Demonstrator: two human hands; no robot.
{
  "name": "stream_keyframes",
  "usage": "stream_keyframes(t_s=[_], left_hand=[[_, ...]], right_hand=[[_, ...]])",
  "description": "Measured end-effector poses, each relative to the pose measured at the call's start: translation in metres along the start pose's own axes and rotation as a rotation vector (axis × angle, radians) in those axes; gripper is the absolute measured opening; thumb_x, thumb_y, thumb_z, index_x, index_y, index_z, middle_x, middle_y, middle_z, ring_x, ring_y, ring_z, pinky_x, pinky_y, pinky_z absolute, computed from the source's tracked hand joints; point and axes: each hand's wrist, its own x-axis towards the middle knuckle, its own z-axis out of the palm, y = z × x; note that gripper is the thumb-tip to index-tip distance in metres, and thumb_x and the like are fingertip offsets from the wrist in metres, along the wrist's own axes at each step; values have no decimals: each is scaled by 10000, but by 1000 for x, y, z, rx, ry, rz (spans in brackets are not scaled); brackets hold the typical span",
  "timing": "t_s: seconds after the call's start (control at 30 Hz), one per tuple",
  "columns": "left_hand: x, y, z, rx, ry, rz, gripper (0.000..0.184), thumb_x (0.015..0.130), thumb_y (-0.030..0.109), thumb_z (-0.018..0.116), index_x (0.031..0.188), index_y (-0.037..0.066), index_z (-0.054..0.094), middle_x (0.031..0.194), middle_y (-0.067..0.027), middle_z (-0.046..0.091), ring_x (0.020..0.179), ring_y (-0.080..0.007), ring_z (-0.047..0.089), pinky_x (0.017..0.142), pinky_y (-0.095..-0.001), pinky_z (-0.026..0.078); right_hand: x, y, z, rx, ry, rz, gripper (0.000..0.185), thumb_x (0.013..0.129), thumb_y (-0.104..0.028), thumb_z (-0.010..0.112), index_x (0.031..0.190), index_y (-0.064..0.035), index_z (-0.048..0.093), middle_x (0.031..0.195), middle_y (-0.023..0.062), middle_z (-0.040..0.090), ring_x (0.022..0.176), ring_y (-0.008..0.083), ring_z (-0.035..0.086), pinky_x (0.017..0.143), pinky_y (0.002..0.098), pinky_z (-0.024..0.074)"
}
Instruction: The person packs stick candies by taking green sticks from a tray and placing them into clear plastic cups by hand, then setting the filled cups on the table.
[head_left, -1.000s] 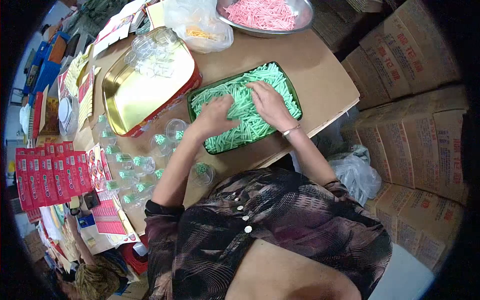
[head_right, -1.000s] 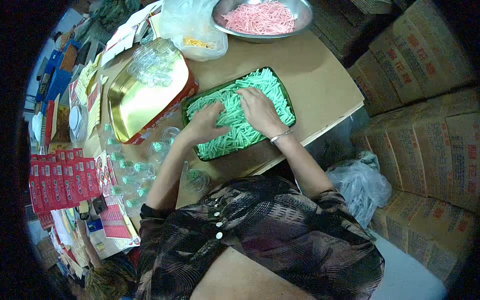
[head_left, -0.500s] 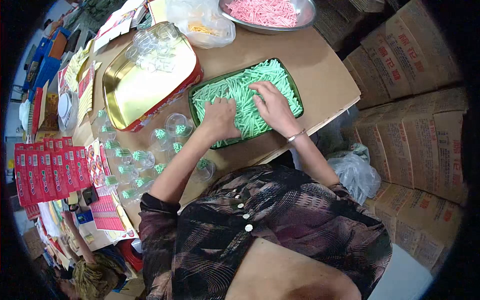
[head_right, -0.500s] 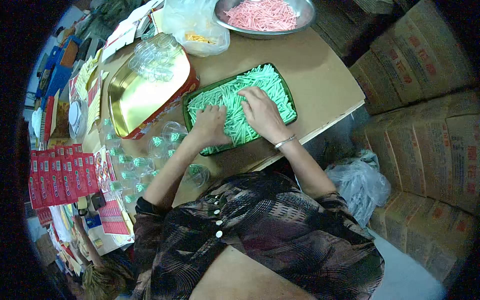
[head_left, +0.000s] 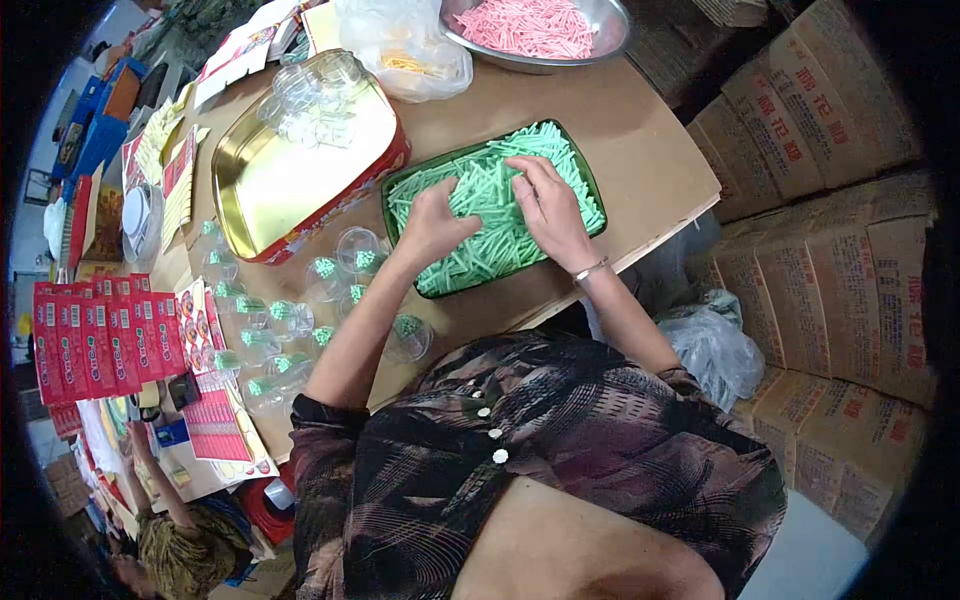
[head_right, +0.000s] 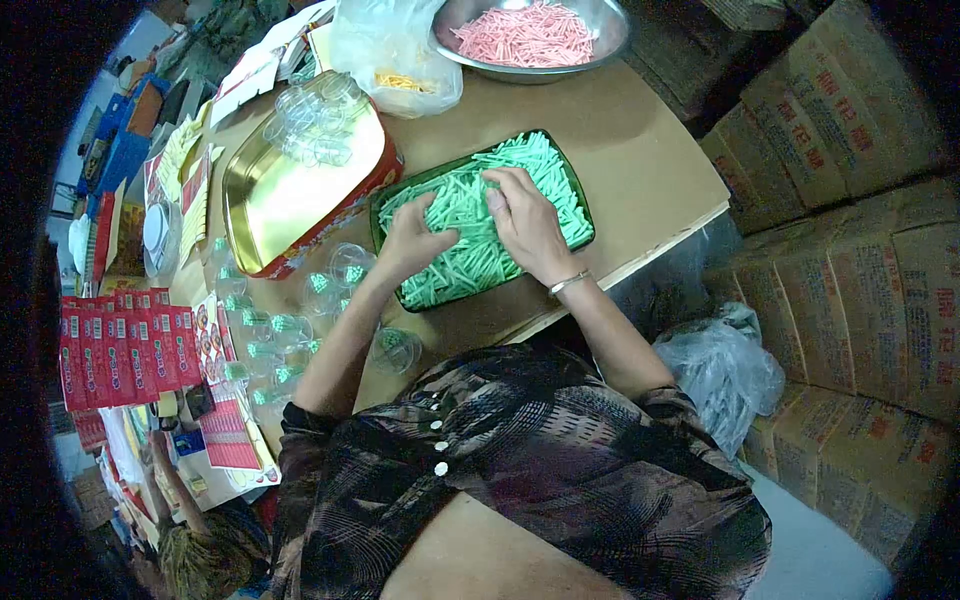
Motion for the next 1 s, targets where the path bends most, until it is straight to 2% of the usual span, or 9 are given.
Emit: stream_keyframes(t_s=[0.03,0.1,0.2,0.4,0.57,0.7,0.73,0.87,1.0], left_hand=[[1,-4,3,-45,73,39,323,655,146,673,868,-81,588,617,-146,595,549,-302,558,553,-392,472],[3,8,-7,-130,-86,-34,361,675,140,673,944,-90,601,656,-143,600,535,-250,528,533,-368,460],[6,-16,7,-206,-113,-11,313,699,122,655,940,-71,609,693,-136,612,555,-227,528,551,-339,457],[3,13,3,-298,-28,-8,276,724,107,632,951,-48,609,721,-132,619,585,-219,536,576,-330,462],[4,20,5,-291,-138,-32,247,748,93,607,961,-31,598,766,-148,640,636,-268,587,610,-360,482],[1,19,13,-135,-105,68,305,759,95,603,1028,-40,557,817,-195,649,708,-343,627,644,-401,496],[0,20,13,-136,-105,62,305,759,95,603,1028,-40,557,817,-195,649,708,-343,627,644,-401,496],[1,28,10,-84,-87,-12,392,760,106,606,1108,-49,513,879,-233,650,737,-405,632,658,-432,500],[7,25,10,12,-141,-46,444,756,123,630,1139,-49,488,914,-252,642,720,-400,629,661,-438,502]], right_hand=[[1,0,0,29,26,7,261,951,-124,482,1172,-16,570,1099,96,574,876,219,598,787,296,462],[-5,4,4,47,21,43,268,958,-135,472,1178,-14,566,1097,96,570,868,216,593,785,294,459],[1,11,11,104,18,123,292,982,-168,440,1194,-6,557,1091,97,561,847,206,577,776,290,452],[1,1,14,228,44,77,301,992,-171,419,1207,-4,547,1091,98,550,822,193,557,771,292,447],[7,-18,18,400,68,69,315,978,-224,450,1187,-13,553,1042,97,555,807,175,543,766,292,444],[12,-12,32,159,113,-162,327,954,-293,498,1123,-22,567,987,83,585,775,173,541,754,294,438],[11,-16,33,161,108,-159,327,954,-293,498,1123,-22,567,987,83,585,775,173,541,754,294,438],[10,-33,29,285,180,204,290,886,-286,593,1021,-30,577,876,71,619,668,205,548,644,324,447],[6,-27,31,298,78,63,198,890,-225,615,966,-43,587,834,38,601,657,129,501,626,253,414]])
